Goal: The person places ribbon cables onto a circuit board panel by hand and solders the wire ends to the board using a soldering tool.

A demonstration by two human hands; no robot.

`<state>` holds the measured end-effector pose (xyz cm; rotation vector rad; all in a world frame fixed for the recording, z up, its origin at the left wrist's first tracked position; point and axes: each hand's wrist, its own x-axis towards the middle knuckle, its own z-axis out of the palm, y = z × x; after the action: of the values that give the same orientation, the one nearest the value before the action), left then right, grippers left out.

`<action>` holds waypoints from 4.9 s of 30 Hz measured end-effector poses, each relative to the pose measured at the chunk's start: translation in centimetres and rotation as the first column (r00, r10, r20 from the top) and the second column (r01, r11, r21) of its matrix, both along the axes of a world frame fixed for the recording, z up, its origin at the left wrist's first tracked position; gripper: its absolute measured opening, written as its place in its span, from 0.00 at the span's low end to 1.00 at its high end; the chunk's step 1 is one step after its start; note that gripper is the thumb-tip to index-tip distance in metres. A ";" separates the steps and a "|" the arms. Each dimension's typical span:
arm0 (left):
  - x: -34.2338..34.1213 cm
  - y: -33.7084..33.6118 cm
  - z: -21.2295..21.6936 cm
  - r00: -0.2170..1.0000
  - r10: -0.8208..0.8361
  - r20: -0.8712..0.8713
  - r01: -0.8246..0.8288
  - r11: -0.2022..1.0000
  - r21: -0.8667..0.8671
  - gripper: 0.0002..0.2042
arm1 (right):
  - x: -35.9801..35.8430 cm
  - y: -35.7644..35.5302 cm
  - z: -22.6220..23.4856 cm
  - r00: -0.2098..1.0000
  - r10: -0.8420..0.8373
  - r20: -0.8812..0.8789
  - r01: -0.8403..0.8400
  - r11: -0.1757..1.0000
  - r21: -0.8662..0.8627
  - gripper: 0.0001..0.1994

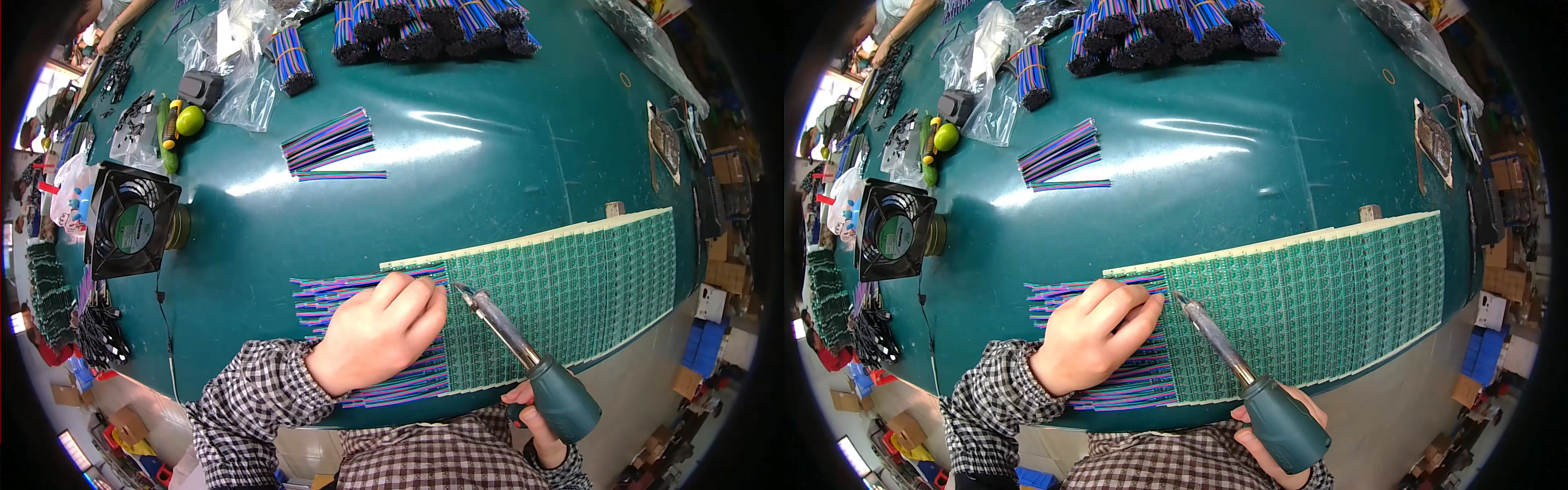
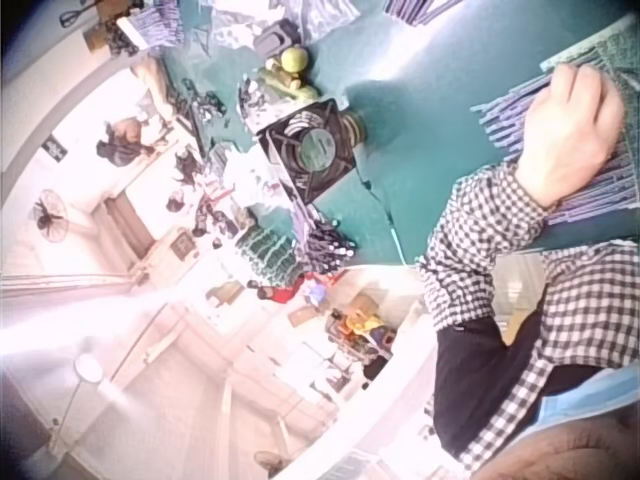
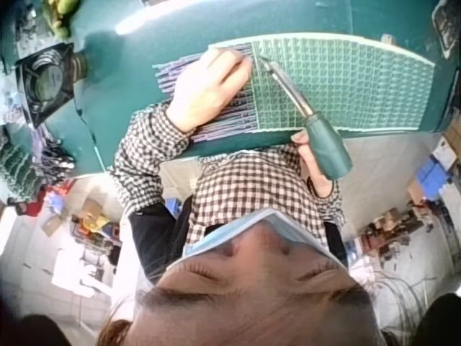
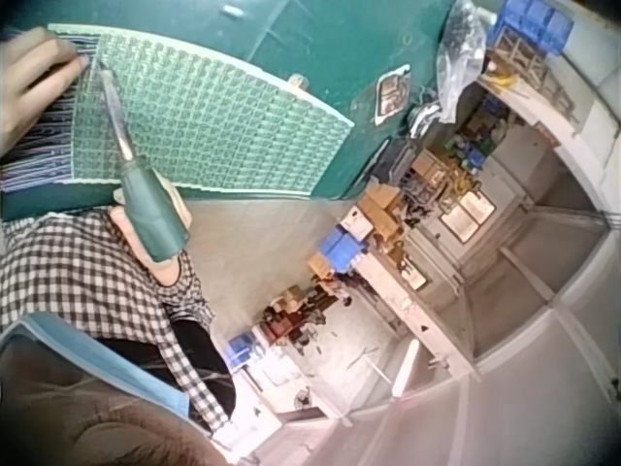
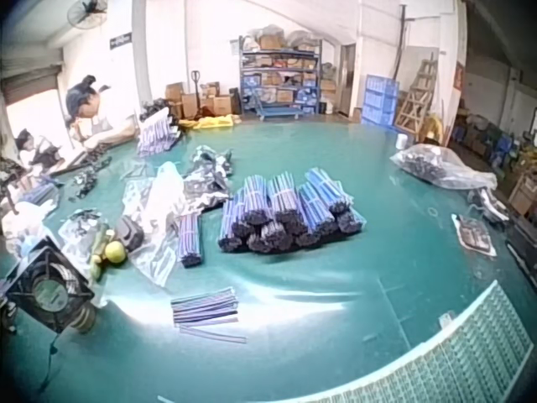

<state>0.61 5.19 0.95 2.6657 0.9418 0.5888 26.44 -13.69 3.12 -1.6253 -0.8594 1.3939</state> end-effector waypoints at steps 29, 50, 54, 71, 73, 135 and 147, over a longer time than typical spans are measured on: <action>-0.1 0.5 -0.7 0.993 0.005 0.118 0.000 0.999 -0.037 0.16 | -0.2 -0.2 0.3 1.000 -0.021 -0.021 0.020 0.999 -0.026 0.24; -0.1 0.6 -0.6 0.996 -0.011 0.091 0.013 1.000 -0.028 0.17 | -0.3 -0.2 0.0 0.999 -0.029 -0.018 0.029 1.000 -0.006 0.22; -0.1 0.5 -0.6 0.996 -0.019 0.088 0.019 1.000 -0.005 0.17 | -0.5 -0.1 0.1 1.000 -0.025 -0.019 0.024 1.000 -0.017 0.21; 0.1 0.3 -0.2 0.999 -0.007 0.041 0.007 1.000 0.014 0.16 | -0.4 -0.7 -0.1 0.998 -0.052 -0.036 0.052 0.999 -0.015 0.23; 0.0 0.3 -0.1 0.999 -0.011 0.037 0.010 1.000 0.017 0.16 | -0.1 -0.8 -0.2 0.999 -0.040 -0.037 0.040 0.999 -0.014 0.23; 0.1 0.1 -0.6 0.998 -0.046 0.037 0.041 0.989 0.141 0.18 | -0.2 -1.7 -0.4 0.996 -0.055 -0.075 0.053 0.998 -0.034 0.22; 0.0 0.3 -0.7 0.996 -0.066 0.059 0.057 0.988 0.142 0.18 | -0.4 -1.5 -0.4 0.994 -0.063 -0.087 0.060 0.997 -0.042 0.22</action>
<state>0.61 5.49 0.29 2.7689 0.8258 0.7470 26.05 -15.15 2.73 -1.5935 -0.7288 1.4367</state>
